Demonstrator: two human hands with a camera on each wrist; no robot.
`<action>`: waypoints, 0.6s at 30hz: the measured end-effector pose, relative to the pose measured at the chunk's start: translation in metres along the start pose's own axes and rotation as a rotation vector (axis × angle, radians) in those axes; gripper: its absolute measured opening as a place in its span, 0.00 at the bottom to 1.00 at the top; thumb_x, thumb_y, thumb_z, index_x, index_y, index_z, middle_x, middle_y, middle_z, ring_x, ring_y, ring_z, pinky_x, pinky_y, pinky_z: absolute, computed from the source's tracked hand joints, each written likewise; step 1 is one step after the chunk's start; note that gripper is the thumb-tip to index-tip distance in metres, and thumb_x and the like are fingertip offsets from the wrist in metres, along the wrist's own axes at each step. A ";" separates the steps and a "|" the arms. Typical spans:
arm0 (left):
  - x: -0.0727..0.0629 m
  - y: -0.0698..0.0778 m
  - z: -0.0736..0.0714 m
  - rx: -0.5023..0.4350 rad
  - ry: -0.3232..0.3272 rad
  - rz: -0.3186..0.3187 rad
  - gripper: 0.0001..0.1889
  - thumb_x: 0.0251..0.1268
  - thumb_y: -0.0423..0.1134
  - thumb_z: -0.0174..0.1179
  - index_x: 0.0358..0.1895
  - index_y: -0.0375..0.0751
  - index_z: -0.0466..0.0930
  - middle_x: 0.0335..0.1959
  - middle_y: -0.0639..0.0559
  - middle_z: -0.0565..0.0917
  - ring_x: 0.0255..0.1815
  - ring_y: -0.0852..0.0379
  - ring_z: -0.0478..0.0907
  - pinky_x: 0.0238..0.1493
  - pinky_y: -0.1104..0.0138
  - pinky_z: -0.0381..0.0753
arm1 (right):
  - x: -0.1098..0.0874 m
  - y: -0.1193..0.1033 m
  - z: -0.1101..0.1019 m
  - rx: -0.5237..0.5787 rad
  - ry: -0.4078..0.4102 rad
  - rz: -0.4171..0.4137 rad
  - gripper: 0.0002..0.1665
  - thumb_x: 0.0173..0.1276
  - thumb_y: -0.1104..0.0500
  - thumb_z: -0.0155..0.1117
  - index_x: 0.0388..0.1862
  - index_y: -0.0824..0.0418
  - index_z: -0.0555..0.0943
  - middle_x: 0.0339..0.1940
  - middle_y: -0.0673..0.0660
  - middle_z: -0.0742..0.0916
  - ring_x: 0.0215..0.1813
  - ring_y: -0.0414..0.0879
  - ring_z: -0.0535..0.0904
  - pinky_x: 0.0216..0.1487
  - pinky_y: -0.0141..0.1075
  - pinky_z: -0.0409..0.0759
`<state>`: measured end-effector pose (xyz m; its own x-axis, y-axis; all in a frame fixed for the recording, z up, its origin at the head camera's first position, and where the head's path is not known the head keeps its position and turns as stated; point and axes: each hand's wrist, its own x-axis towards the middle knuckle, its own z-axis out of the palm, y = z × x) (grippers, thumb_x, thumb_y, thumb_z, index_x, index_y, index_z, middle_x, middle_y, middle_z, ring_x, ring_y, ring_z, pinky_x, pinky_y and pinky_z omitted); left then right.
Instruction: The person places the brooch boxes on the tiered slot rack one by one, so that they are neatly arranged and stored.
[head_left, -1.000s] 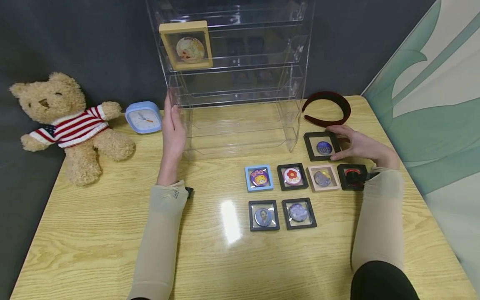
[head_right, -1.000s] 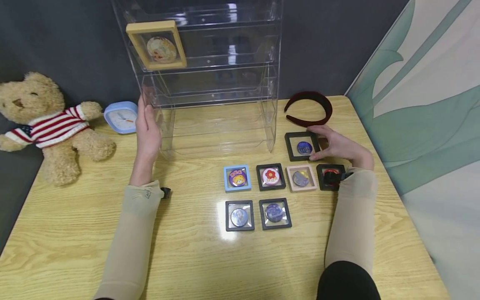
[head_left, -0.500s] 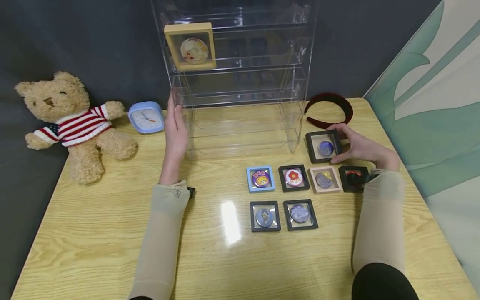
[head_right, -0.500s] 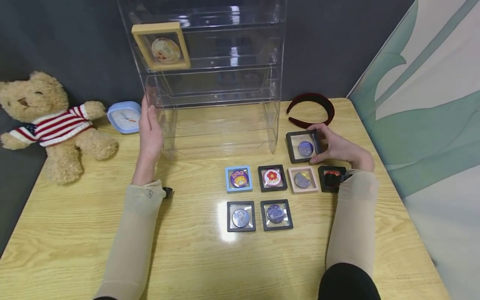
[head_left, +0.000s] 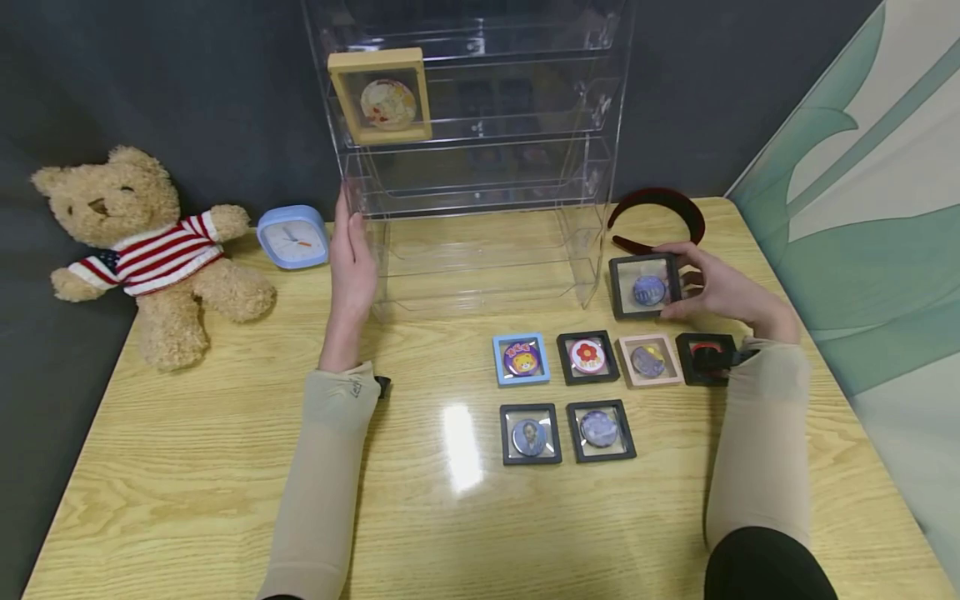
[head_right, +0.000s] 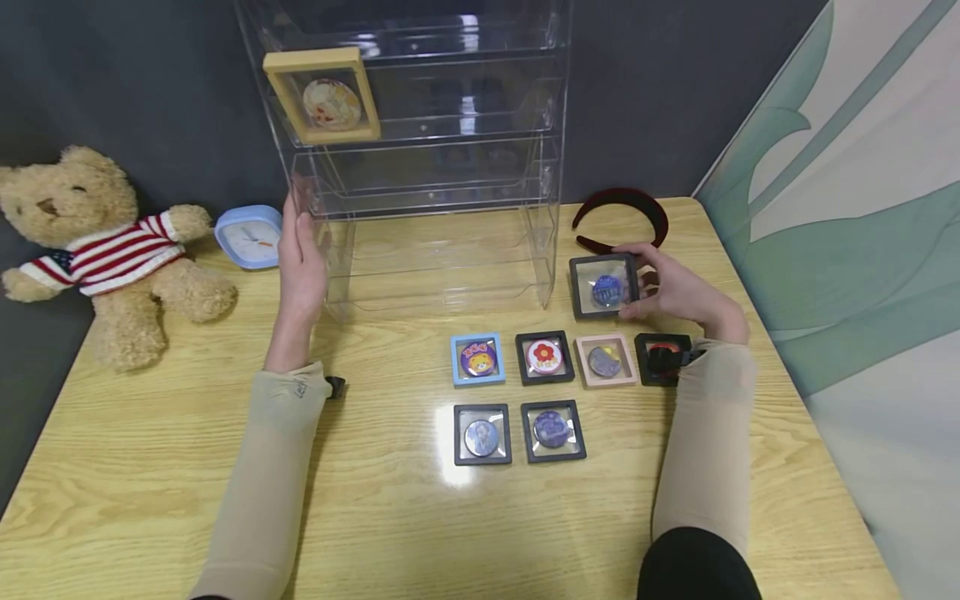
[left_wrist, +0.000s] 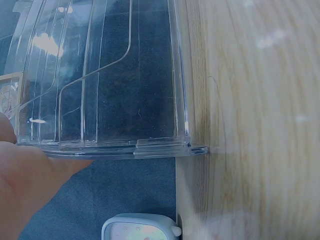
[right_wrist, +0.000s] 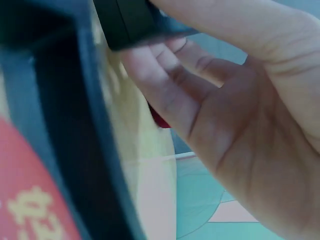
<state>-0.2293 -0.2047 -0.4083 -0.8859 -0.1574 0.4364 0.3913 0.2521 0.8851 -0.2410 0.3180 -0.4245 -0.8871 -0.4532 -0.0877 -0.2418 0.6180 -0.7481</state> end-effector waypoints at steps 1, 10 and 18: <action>0.000 0.000 0.000 -0.001 -0.001 0.000 0.29 0.93 0.37 0.32 0.87 0.31 0.45 0.88 0.40 0.49 0.87 0.56 0.48 0.82 0.69 0.53 | -0.001 -0.001 -0.001 0.008 0.009 -0.014 0.56 0.58 0.77 0.82 0.82 0.64 0.64 0.68 0.62 0.75 0.56 0.43 0.75 0.47 0.24 0.78; -0.001 0.001 0.000 -0.003 -0.006 0.010 0.28 0.93 0.36 0.31 0.87 0.32 0.45 0.88 0.41 0.50 0.87 0.54 0.49 0.81 0.69 0.55 | -0.004 -0.012 -0.005 0.127 0.093 -0.030 0.37 0.68 0.77 0.73 0.75 0.66 0.76 0.65 0.48 0.79 0.46 0.40 0.86 0.45 0.27 0.85; -0.002 0.001 0.000 -0.011 -0.005 0.017 0.28 0.93 0.36 0.31 0.87 0.31 0.45 0.88 0.40 0.51 0.86 0.57 0.50 0.81 0.67 0.58 | -0.008 -0.017 -0.008 0.209 0.214 -0.022 0.32 0.72 0.78 0.68 0.73 0.64 0.77 0.60 0.50 0.79 0.43 0.37 0.87 0.41 0.27 0.86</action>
<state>-0.2271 -0.2040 -0.4079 -0.8802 -0.1479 0.4510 0.4094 0.2442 0.8791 -0.2326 0.3160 -0.4055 -0.9505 -0.3059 0.0542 -0.1955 0.4534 -0.8696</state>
